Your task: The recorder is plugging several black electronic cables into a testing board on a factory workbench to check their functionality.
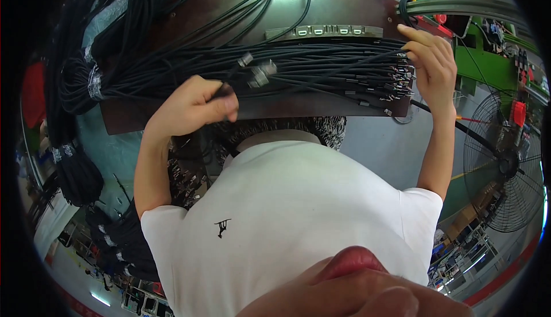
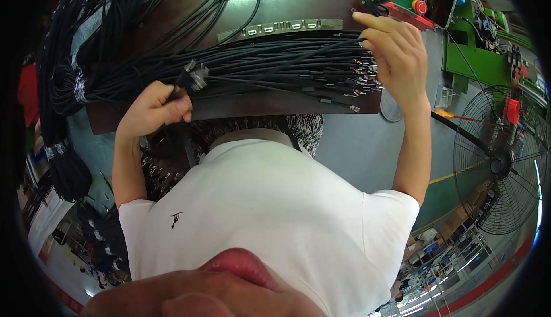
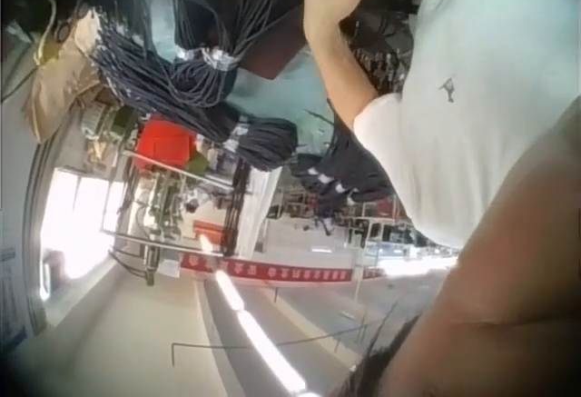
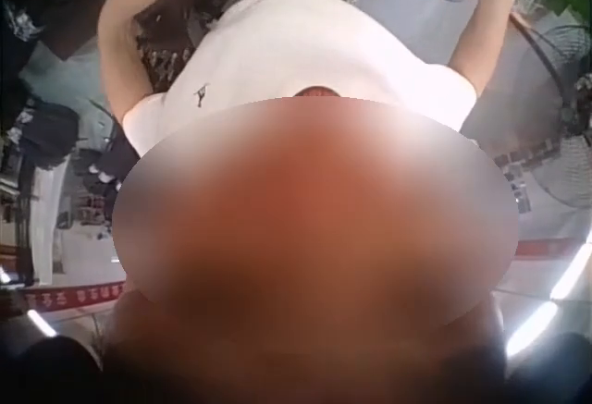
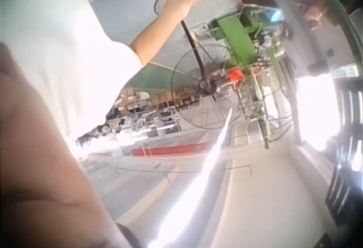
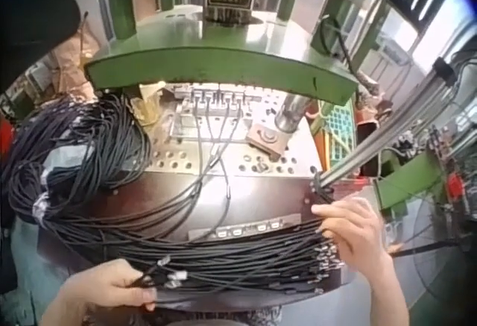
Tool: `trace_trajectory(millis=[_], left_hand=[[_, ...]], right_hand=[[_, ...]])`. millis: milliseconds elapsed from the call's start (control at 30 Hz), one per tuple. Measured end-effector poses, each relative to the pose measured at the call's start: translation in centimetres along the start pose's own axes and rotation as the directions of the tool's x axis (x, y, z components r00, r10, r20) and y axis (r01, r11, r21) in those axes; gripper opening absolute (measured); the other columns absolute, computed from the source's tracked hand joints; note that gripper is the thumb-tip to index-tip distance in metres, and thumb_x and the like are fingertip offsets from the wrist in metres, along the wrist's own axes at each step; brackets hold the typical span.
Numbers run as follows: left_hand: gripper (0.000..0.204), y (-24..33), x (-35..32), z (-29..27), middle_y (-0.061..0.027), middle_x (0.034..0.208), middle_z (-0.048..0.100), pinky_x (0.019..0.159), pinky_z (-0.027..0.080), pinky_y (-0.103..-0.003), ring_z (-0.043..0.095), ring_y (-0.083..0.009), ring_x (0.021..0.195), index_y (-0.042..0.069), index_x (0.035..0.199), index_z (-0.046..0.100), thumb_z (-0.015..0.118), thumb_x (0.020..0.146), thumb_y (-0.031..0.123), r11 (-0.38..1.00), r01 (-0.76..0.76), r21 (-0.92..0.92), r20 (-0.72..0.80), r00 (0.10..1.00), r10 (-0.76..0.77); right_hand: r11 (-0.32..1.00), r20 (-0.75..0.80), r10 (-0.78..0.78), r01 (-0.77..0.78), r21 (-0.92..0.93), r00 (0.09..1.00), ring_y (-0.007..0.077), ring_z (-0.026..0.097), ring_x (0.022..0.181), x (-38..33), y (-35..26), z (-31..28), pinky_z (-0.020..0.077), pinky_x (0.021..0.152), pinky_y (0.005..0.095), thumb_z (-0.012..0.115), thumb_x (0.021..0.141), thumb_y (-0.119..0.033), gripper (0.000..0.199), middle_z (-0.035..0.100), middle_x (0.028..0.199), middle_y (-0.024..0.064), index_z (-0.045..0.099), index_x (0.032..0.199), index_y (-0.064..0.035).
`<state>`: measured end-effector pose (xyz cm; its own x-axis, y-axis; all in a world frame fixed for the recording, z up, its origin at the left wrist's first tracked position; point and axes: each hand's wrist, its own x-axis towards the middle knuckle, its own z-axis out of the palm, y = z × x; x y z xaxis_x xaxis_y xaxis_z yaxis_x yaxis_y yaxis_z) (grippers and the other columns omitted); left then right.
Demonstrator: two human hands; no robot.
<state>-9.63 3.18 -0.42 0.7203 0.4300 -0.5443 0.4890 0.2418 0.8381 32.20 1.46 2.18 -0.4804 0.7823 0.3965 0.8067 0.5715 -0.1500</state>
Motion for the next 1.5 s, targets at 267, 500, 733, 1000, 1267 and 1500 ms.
trace_trajectory(millis=[267,500,733,1000,1267,1500], left_hand=[[0.032,4.1,6.1,8.3,-0.0023,0.067,0.058,0.054,0.041,-0.021,0.051,-0.0082,0.055,0.0,0.098,0.06,0.047,0.104,0.029,0.803,-0.274,-0.53,-0.277,0.95,0.141],[0.032,3.9,6.5,8.7,0.0029,0.058,0.043,0.046,0.026,-0.022,0.032,-0.0043,0.051,0.003,0.091,0.059,0.047,0.104,0.029,0.437,-0.346,-0.83,-0.343,0.935,0.088],[0.042,3.7,6.9,8.8,-0.0026,0.078,0.062,0.057,0.041,-0.02,0.055,-0.0075,0.066,-0.002,0.122,0.059,0.041,0.106,0.032,0.713,-0.521,-0.469,-0.603,0.779,0.173],[0.035,3.9,5.9,7.6,0.0025,0.067,0.044,0.047,0.027,-0.017,0.032,-0.0031,0.055,0.003,0.106,0.056,0.037,0.107,0.033,0.469,-0.379,-0.798,-0.395,0.916,0.07],[0.032,4.1,6.3,8.1,0.0014,0.066,0.044,0.047,0.029,-0.018,0.033,-0.0045,0.056,0.004,0.099,0.056,0.041,0.106,0.031,0.476,-0.327,-0.816,-0.345,0.937,0.053],[0.038,3.0,5.4,8.4,-0.0102,0.123,0.063,0.103,0.042,-0.03,0.057,-0.0153,0.116,-0.004,0.132,0.054,0.049,0.103,0.019,0.849,-0.42,-0.321,-0.48,0.845,0.236]], right_hand=[[0.912,-0.057,-0.294,0.298,0.283,0.954,0.0194,0.064,0.097,5.5,-6.8,5.0,0.0477,0.084,0.0368,0.072,0.075,-0.014,0.019,0.069,0.107,0.0022,0.064,0.092,-0.0098],[0.989,-0.325,-0.113,0.138,0.055,0.939,0.0208,0.061,0.084,3.7,-7.8,8.0,0.0501,0.076,0.0359,0.074,0.08,-0.013,0.024,0.063,0.093,0.0023,0.061,0.101,-0.0111],[0.96,-0.309,0.004,0.083,0.268,0.951,0.0251,0.063,0.088,5.2,-7.2,9.6,0.0529,0.073,0.0357,0.071,0.072,-0.001,0.024,0.065,0.093,0.0065,0.062,0.093,-0.0054],[0.958,-0.045,-0.126,0.134,0.253,0.991,0.0256,0.061,0.089,5.9,-7.7,8.8,0.0531,0.07,0.0338,0.065,0.069,0.004,0.023,0.063,0.093,0.0064,0.056,0.089,-0.0033],[0.967,-0.134,-0.173,0.194,0.163,0.976,0.0228,0.059,0.086,7.0,-6.1,7.6,0.0504,0.069,0.0335,0.067,0.073,-0.005,0.03,0.06,0.094,0.0038,0.06,0.102,-0.0084],[0.985,-0.28,-0.11,0.143,0.101,0.954,0.0272,0.063,0.087,5.5,-5.1,7.7,0.0522,0.076,0.037,0.065,0.067,0.009,0.034,0.063,0.094,0.0071,0.066,0.098,-0.0034]])
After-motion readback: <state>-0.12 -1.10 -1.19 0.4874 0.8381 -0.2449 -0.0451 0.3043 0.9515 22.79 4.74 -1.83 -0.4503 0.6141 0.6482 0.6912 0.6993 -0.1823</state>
